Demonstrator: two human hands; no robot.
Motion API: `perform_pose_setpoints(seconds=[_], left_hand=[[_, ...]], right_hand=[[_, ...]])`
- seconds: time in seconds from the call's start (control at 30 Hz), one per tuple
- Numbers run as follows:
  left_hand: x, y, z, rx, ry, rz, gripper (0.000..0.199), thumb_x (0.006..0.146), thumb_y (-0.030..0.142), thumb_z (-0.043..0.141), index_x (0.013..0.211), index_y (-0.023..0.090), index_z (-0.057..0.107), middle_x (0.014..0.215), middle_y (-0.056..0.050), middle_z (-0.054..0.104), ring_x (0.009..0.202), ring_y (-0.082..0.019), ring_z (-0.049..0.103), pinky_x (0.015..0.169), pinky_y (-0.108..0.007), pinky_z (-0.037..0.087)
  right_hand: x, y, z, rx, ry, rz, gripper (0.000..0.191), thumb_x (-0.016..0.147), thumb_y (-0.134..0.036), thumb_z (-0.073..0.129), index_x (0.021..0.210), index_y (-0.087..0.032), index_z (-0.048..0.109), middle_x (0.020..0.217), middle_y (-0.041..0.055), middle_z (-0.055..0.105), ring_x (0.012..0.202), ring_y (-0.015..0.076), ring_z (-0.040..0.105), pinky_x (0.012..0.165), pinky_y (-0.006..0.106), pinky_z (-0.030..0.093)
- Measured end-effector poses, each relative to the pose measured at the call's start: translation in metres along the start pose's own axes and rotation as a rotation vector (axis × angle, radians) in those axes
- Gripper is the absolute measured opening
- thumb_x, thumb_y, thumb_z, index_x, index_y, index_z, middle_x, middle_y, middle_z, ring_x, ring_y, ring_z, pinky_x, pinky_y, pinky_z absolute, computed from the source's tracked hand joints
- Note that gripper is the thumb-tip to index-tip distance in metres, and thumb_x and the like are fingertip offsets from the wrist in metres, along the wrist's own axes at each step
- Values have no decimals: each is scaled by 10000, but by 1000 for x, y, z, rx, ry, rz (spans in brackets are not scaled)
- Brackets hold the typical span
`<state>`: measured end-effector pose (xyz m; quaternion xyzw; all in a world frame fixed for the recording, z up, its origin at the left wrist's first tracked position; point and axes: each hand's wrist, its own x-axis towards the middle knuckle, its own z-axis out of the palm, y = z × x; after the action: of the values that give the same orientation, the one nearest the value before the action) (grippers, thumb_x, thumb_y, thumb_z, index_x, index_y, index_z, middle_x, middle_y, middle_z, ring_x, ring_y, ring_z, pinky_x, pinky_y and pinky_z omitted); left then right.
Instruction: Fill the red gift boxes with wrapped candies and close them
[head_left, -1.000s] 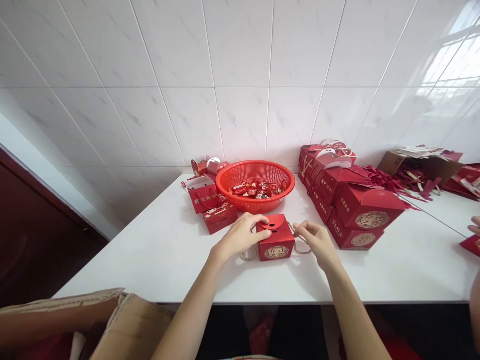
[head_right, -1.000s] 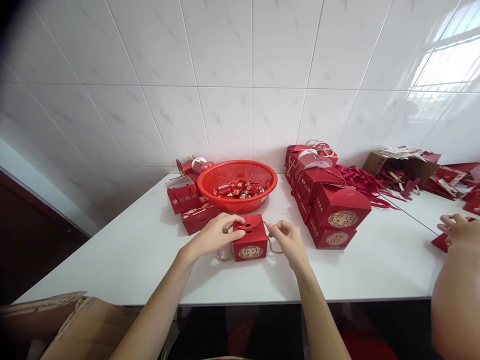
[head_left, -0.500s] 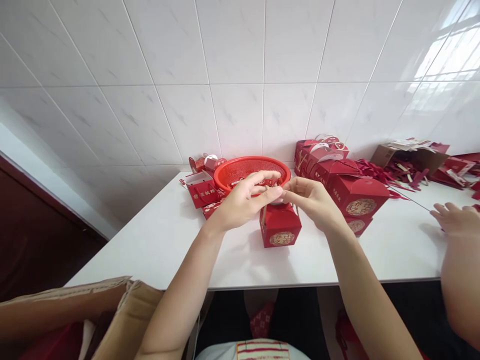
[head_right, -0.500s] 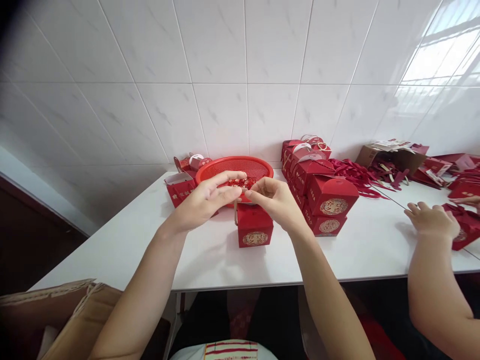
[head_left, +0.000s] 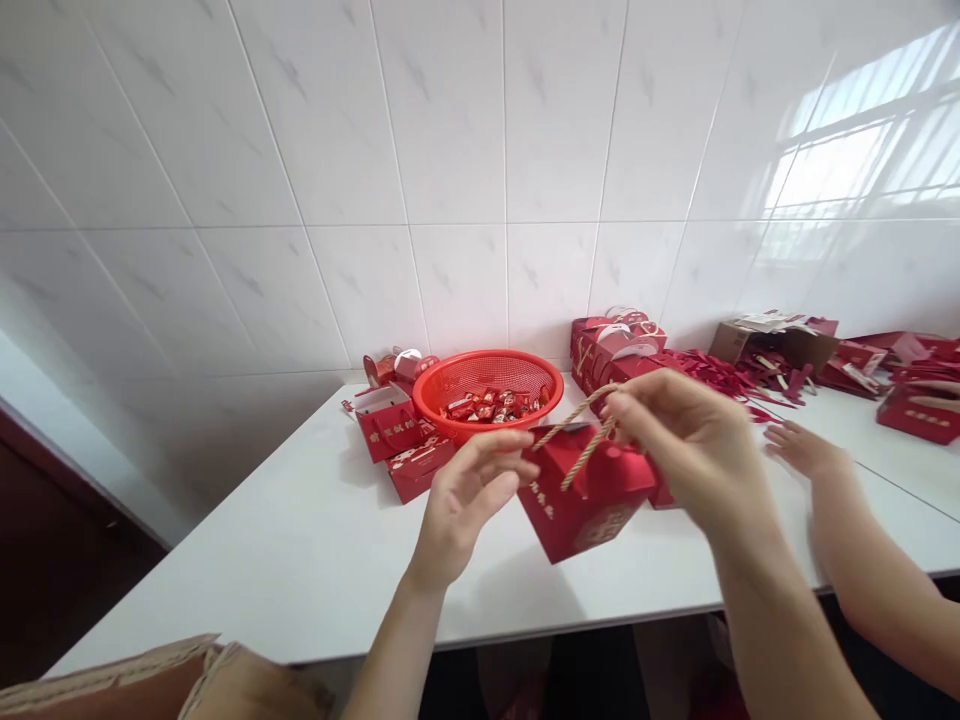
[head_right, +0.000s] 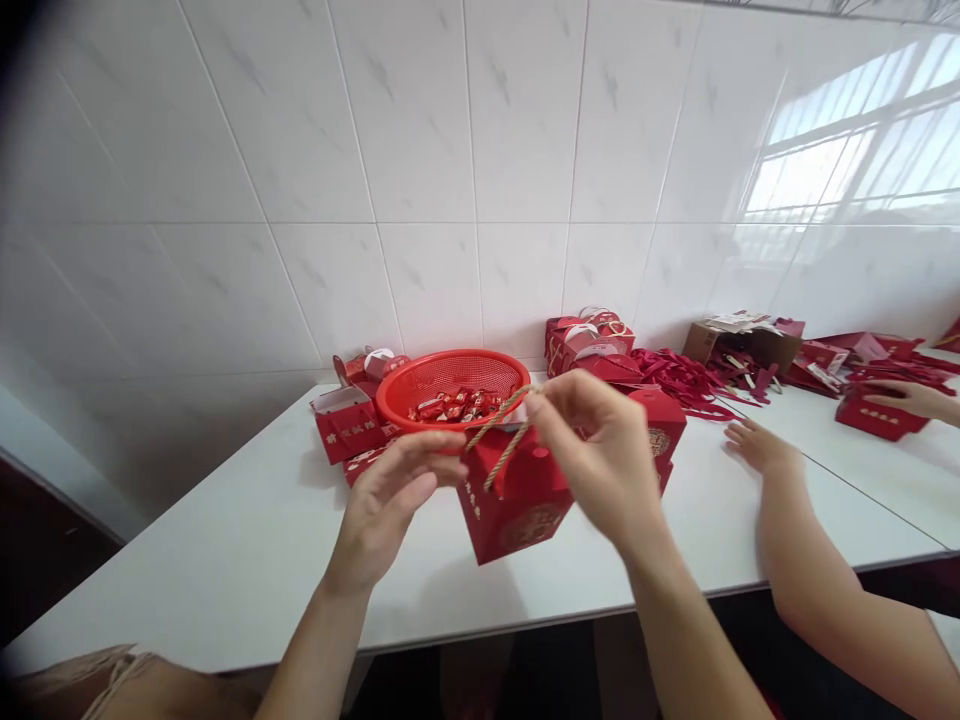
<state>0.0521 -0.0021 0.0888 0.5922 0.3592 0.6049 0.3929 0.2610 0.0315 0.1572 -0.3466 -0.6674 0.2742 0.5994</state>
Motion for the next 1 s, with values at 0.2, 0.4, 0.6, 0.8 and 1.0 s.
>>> perform_pose_setpoints(seconds=[0.2, 0.4, 0.6, 0.8, 1.0], left_hand=[[-36, -74, 4, 73, 57, -251, 263, 832, 427, 688, 822, 165, 693, 803, -48, 673, 784, -179, 621, 784, -296, 517], [-60, -108, 17, 228, -153, -275, 235, 848, 408, 648, 804, 186, 709, 835, -51, 685, 810, -189, 607, 818, -289, 490], [-59, -108, 13, 271, -207, -282, 234, 866, 406, 625, 817, 195, 715, 840, -52, 692, 814, -190, 612, 824, -276, 482], [-59, -111, 14, 304, -204, -243, 224, 861, 405, 632, 802, 207, 716, 828, -47, 694, 804, -191, 615, 811, -266, 485], [-59, -115, 12, 354, -224, -255, 177, 858, 354, 619, 800, 216, 714, 828, -41, 696, 808, -190, 619, 815, -265, 471]], right_hand=[[44, -34, -65, -149, 524, -245, 130, 830, -354, 749, 801, -236, 702, 791, 43, 701, 574, 161, 598, 468, 298, 463], [115, -29, -119, -203, 563, -465, 167, 856, -298, 731, 732, -285, 619, 776, 33, 666, 633, 181, 589, 566, 370, 483], [167, 15, -136, -168, 499, -19, 221, 862, -65, 643, 696, -200, 587, 663, -20, 638, 557, 95, 558, 574, 263, 465], [176, 88, -139, -202, 354, 244, 248, 764, -14, 694, 580, -159, 614, 574, 28, 640, 504, 116, 546, 537, 264, 446], [170, 149, -130, -221, 270, 330, 296, 639, -45, 774, 463, -180, 579, 456, 9, 588, 428, 116, 504, 496, 272, 444]])
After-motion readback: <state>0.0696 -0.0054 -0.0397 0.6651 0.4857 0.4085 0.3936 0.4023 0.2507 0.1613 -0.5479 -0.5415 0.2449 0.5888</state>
